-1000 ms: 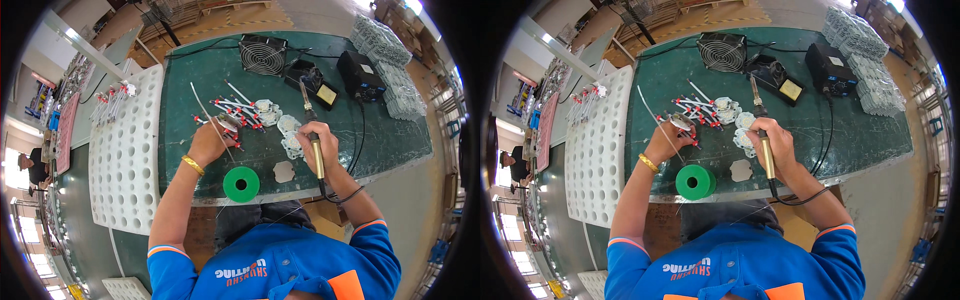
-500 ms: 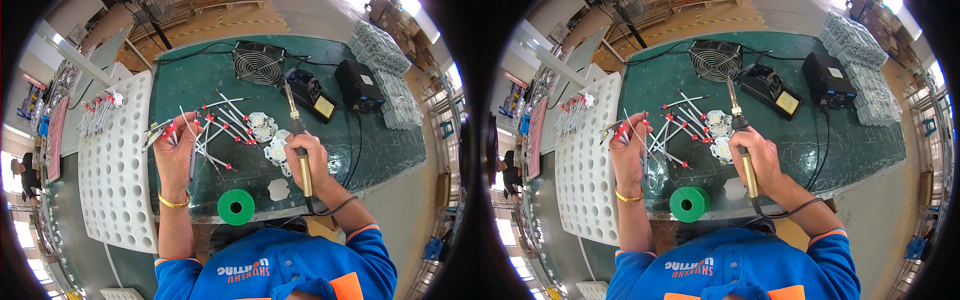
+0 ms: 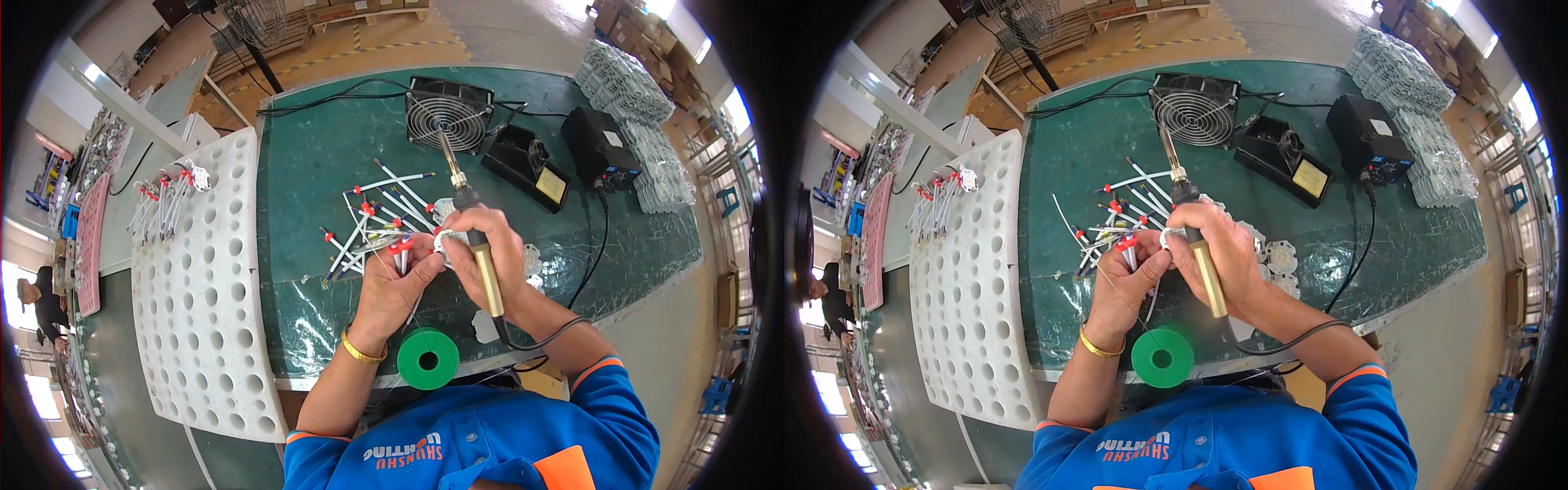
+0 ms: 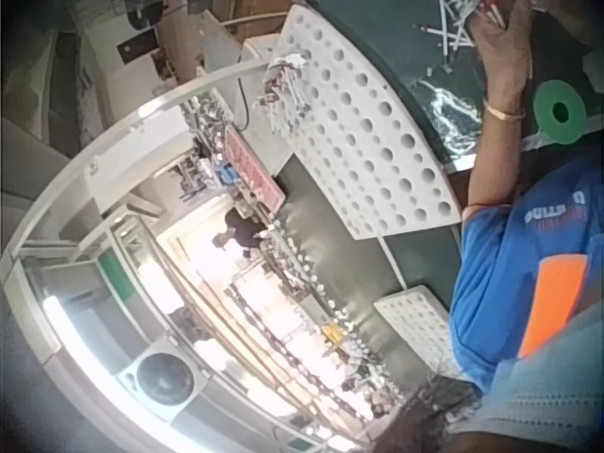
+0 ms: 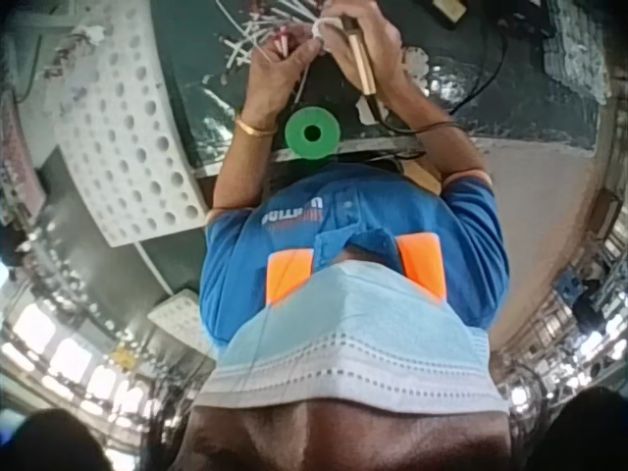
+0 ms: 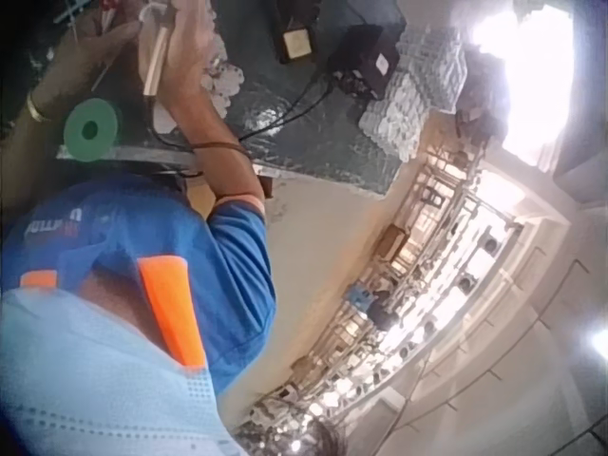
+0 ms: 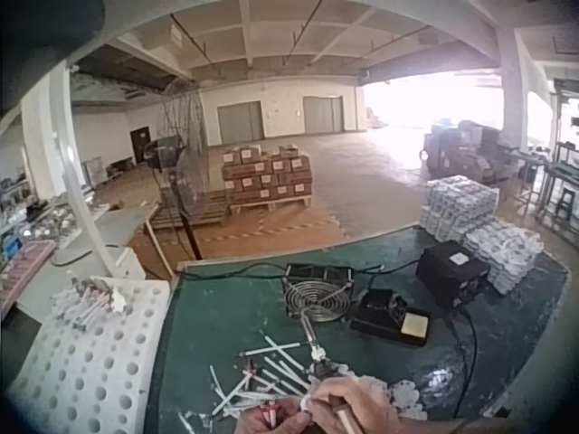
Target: The person solders wires to LED circuit boards using a soldering iron and solder wire.
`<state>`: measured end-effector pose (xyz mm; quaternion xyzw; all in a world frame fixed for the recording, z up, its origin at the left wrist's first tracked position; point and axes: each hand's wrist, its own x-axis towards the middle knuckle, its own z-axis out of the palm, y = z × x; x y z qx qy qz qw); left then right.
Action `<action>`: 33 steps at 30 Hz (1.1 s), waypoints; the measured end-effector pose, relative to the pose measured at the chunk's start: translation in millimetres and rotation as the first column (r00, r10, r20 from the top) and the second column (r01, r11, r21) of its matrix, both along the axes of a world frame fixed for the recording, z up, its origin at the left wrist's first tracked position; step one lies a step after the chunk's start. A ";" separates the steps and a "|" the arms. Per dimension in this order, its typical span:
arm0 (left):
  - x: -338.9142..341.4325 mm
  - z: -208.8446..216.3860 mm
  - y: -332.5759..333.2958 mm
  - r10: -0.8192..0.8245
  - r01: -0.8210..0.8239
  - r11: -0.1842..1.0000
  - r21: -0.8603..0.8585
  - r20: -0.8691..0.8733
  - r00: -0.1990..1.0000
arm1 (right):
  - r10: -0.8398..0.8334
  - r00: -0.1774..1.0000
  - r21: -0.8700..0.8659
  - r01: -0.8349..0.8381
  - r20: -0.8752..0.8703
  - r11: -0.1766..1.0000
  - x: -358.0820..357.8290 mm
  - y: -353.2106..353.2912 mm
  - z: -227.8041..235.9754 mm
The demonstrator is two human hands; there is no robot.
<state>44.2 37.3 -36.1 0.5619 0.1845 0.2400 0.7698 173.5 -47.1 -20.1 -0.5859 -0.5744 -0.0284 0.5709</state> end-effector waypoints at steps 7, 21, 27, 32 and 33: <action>-7.2 -3.6 4.0 0.065 -0.045 0.969 -0.244 0.077 0.995 | 0.001 0.997 0.004 -0.001 -0.080 1.000 0.3 -5.8 -6.5; -6.1 -10.2 0.3 -0.009 0.015 0.975 -0.222 0.031 0.999 | -0.038 0.998 -0.025 0.037 -0.044 0.999 11.0 -12.0 -2.0; -7.8 -8.1 2.6 -0.004 -0.003 0.988 -0.155 -0.046 0.999 | -0.047 0.999 0.032 0.048 -0.023 0.998 8.9 -14.6 -3.2; -5.1 -5.9 0.5 -0.013 0.013 0.986 -0.164 -0.002 1.000 | -0.042 0.997 0.087 0.036 0.072 0.996 13.5 -10.0 -6.2; -5.0 -6.1 0.5 -0.014 0.016 0.988 -0.157 0.009 1.000 | -0.042 0.997 0.086 0.036 0.071 0.996 13.4 -10.1 -6.2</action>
